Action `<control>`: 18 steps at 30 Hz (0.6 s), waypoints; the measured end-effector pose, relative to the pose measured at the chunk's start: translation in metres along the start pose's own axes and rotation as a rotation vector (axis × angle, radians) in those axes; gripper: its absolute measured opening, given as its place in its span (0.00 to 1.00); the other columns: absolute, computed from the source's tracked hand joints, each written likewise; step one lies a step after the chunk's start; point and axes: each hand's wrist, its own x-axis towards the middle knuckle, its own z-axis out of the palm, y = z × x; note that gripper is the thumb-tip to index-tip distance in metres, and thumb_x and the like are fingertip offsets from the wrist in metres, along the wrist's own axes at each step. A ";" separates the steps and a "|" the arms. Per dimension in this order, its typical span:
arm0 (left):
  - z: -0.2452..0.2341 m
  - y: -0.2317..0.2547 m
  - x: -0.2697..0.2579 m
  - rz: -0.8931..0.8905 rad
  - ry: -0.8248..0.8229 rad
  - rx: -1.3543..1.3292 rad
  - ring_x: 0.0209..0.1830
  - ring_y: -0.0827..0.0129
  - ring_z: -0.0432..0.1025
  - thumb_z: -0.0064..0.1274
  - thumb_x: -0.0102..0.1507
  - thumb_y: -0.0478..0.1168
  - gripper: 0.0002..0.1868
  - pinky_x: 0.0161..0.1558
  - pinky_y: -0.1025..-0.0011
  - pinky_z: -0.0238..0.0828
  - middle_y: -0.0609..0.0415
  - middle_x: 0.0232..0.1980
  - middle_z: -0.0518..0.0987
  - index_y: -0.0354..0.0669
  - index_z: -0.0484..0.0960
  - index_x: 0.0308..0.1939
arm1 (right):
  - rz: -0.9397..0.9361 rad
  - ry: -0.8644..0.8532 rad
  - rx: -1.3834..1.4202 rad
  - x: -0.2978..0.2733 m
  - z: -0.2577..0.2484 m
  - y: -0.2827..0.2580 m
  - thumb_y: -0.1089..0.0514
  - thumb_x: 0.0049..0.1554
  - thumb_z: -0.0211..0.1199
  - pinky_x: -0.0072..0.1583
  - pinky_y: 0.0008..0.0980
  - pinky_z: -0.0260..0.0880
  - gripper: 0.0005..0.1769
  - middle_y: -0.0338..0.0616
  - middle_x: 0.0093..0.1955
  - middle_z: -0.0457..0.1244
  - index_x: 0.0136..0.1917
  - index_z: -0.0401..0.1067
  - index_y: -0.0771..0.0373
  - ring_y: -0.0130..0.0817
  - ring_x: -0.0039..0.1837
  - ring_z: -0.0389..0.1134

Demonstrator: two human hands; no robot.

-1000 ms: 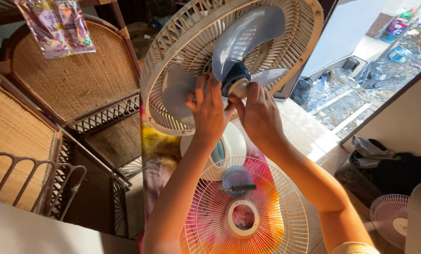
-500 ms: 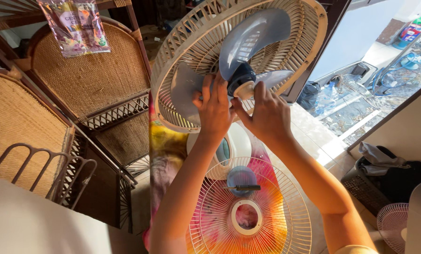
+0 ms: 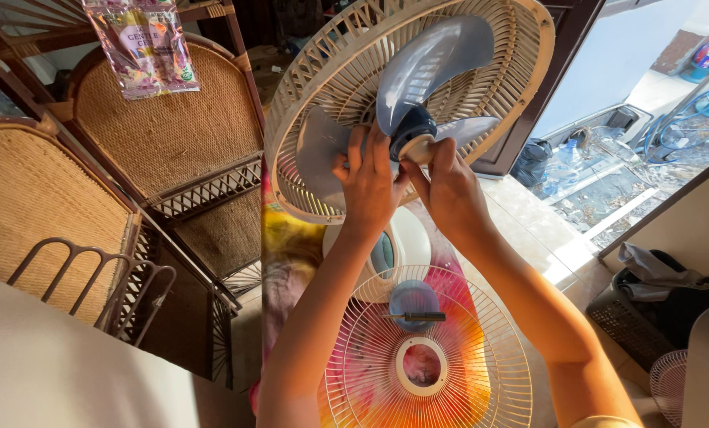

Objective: The person reassembles an electric fan by attaching the front grille, mounting the fan blade onto the motor shaft, and securing it with a nut. The person uses a screwdriver to tighten the nut and completes the assembly.

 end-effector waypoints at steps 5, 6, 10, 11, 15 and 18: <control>-0.003 0.000 0.002 0.009 0.001 -0.001 0.73 0.60 0.61 0.73 0.52 0.46 0.46 0.60 0.56 0.47 0.56 0.72 0.70 0.46 0.63 0.68 | 0.005 0.064 -0.072 -0.003 0.008 0.000 0.56 0.65 0.65 0.44 0.48 0.69 0.19 0.60 0.45 0.65 0.53 0.58 0.70 0.59 0.46 0.70; -0.004 0.000 0.002 0.007 -0.018 -0.002 0.73 0.60 0.61 0.72 0.51 0.45 0.45 0.59 0.56 0.47 0.56 0.72 0.70 0.46 0.64 0.68 | 0.062 0.033 -0.119 -0.001 0.009 0.000 0.53 0.66 0.64 0.43 0.48 0.69 0.19 0.59 0.43 0.66 0.52 0.59 0.69 0.58 0.44 0.70; -0.005 0.002 0.005 0.013 -0.005 0.035 0.73 0.60 0.61 0.70 0.52 0.44 0.44 0.59 0.56 0.48 0.57 0.72 0.69 0.45 0.64 0.68 | 0.106 -0.039 -0.257 0.002 0.003 0.002 0.47 0.69 0.60 0.42 0.47 0.69 0.20 0.54 0.38 0.67 0.47 0.64 0.66 0.54 0.42 0.71; -0.006 0.002 0.004 0.015 -0.009 0.035 0.74 0.60 0.61 0.70 0.53 0.44 0.44 0.60 0.56 0.48 0.57 0.72 0.69 0.45 0.64 0.69 | 0.072 -0.043 -0.279 0.002 0.001 0.002 0.46 0.70 0.58 0.43 0.46 0.70 0.21 0.53 0.37 0.67 0.46 0.65 0.65 0.53 0.42 0.71; -0.006 0.002 0.002 0.016 -0.033 0.060 0.74 0.62 0.61 0.69 0.53 0.45 0.43 0.61 0.56 0.49 0.56 0.73 0.70 0.46 0.63 0.68 | -0.137 0.017 -0.289 -0.003 -0.007 0.004 0.43 0.64 0.59 0.42 0.46 0.71 0.25 0.54 0.36 0.66 0.47 0.67 0.70 0.51 0.39 0.70; -0.004 0.003 0.003 0.019 -0.005 0.042 0.73 0.61 0.62 0.69 0.54 0.47 0.42 0.60 0.55 0.48 0.55 0.72 0.71 0.46 0.63 0.67 | 0.019 -0.126 -0.174 -0.001 -0.006 0.012 0.43 0.66 0.57 0.41 0.48 0.70 0.25 0.54 0.36 0.67 0.46 0.67 0.71 0.53 0.37 0.70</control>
